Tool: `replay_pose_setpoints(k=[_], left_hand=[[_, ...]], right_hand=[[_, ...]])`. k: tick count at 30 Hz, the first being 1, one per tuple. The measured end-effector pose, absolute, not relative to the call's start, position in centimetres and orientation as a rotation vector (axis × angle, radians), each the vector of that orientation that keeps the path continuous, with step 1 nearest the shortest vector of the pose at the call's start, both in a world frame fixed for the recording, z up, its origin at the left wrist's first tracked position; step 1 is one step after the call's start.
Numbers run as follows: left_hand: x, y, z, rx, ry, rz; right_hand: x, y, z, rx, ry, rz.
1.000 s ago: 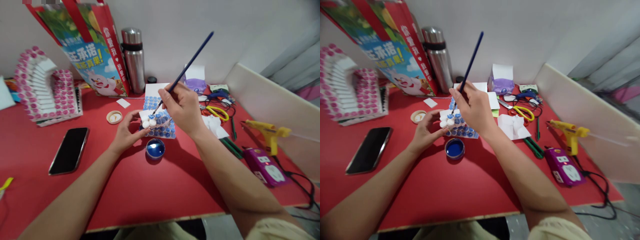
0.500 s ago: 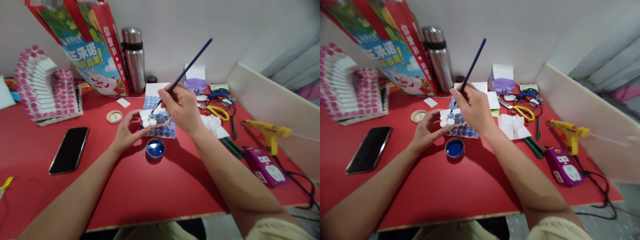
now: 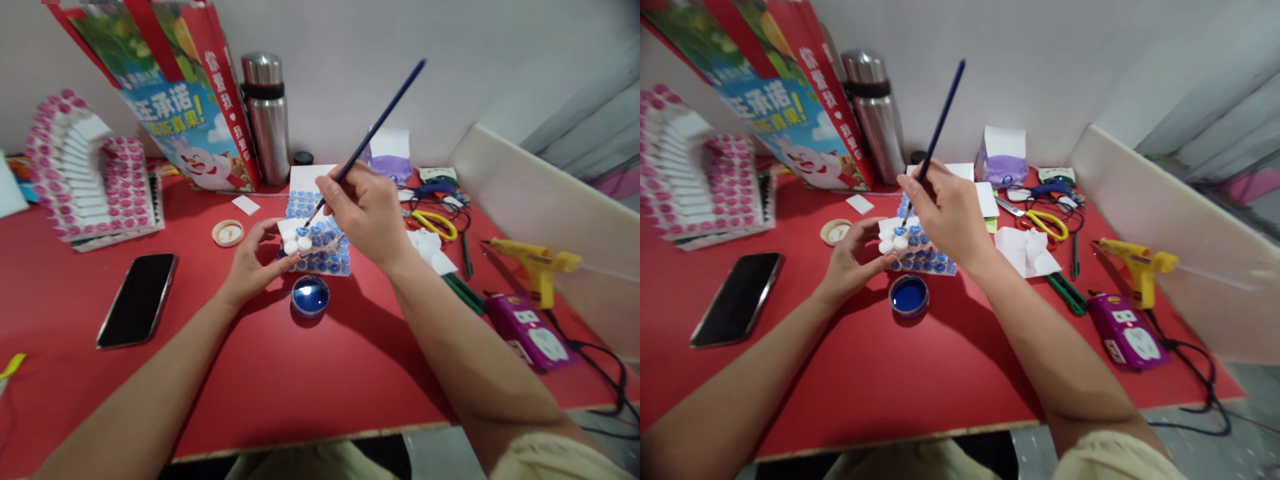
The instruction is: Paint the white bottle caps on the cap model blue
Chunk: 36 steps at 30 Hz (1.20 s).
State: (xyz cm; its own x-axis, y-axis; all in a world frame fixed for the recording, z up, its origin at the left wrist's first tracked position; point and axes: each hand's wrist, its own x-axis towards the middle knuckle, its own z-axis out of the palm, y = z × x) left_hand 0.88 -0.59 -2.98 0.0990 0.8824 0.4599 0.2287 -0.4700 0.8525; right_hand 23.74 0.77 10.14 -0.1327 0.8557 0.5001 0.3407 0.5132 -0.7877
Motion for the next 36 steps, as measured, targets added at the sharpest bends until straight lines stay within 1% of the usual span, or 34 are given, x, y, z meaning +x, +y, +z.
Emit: replay_pose_setpoints(k=[3, 8, 12, 16, 23, 32, 36], left_hand=[[0.9, -0.6, -3.0, 1.777, 1.096, 1.392], [0.9, -0.6, -3.1, 1.770, 1.123, 1.404], [0.8, -0.5, -3.1, 1.786, 1.087, 1.373], [0.7, -0.4, -3.1, 1.770, 1.098, 1.364], [0.8, -0.4, -3.3, 1.761, 1.093, 1.382], [0.7, -0.3, -3.4, 1.775, 1.080, 1.382], [0.7, -0.3, -3.3, 1.765, 1.081, 1.381]], right_hand=[[24.8, 0.0, 12.0, -0.918, -1.620, 0.782], [27.0, -1.0, 15.2, -0.885, -2.052, 1.254], [27.2, -0.7, 14.9, -0.907, -2.189, 1.425], [26.4, -0.4, 13.7, -1.027, -2.277, 1.426], [25.6, -0.8, 13.7, -1.152, -2.481, 1.225], [25.2, -0.7, 13.7, -1.251, -2.510, 1.211], [25.5, -0.8, 14.4, -1.279, -2.502, 1.266]])
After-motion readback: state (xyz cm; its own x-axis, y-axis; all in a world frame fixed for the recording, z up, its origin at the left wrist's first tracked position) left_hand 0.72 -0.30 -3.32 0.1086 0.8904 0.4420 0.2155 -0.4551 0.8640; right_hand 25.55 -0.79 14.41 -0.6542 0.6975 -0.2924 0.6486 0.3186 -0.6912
